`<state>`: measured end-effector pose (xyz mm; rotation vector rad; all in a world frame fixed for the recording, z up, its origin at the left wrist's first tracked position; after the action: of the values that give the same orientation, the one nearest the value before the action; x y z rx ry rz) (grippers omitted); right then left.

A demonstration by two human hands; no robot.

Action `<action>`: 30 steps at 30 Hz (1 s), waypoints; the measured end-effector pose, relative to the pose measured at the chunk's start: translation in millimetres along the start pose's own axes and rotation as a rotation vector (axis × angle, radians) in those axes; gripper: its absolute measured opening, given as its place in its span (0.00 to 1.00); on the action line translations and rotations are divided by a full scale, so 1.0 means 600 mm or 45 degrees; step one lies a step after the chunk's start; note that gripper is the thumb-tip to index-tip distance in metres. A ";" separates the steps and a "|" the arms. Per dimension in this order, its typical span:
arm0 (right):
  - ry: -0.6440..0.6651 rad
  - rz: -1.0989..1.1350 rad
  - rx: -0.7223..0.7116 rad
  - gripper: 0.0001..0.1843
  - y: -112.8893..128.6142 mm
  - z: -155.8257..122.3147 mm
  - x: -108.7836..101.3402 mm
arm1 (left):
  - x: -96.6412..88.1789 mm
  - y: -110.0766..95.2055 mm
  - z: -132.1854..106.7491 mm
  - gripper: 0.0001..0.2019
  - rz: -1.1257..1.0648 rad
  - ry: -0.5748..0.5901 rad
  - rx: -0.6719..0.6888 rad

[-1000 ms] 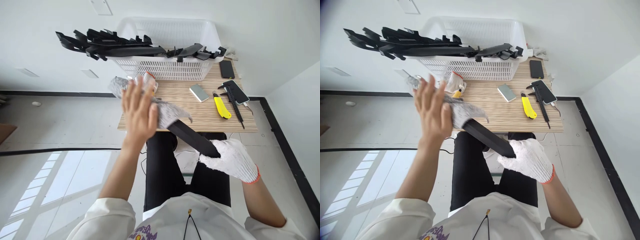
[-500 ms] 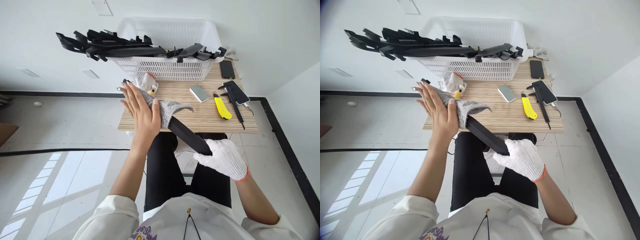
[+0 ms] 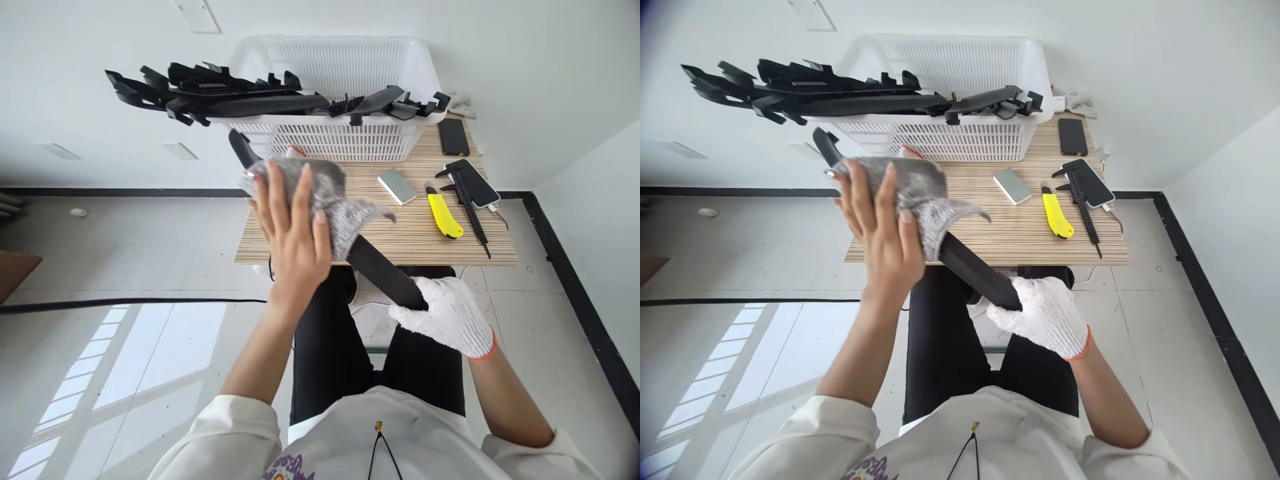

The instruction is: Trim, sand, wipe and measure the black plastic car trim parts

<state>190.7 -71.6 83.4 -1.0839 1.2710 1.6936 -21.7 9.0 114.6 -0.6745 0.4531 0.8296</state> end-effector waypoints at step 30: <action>0.223 -0.014 0.489 0.22 -0.059 0.044 -0.017 | 0.034 -0.010 -0.041 0.19 -1.034 0.295 -0.064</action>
<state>221.5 -38.8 84.6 -1.0163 1.6182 1.2940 -7.3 -0.6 87.1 -0.9139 0.3202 -0.0055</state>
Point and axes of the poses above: each hand's wrist, its own z-axis towards the middle knuckle, its own x-axis out of the palm, y = z × x, the point moved 6 cm from there along z, towards the middle knuckle, and after that the axes turned 4 degrees about x, right-handed, at the moved point
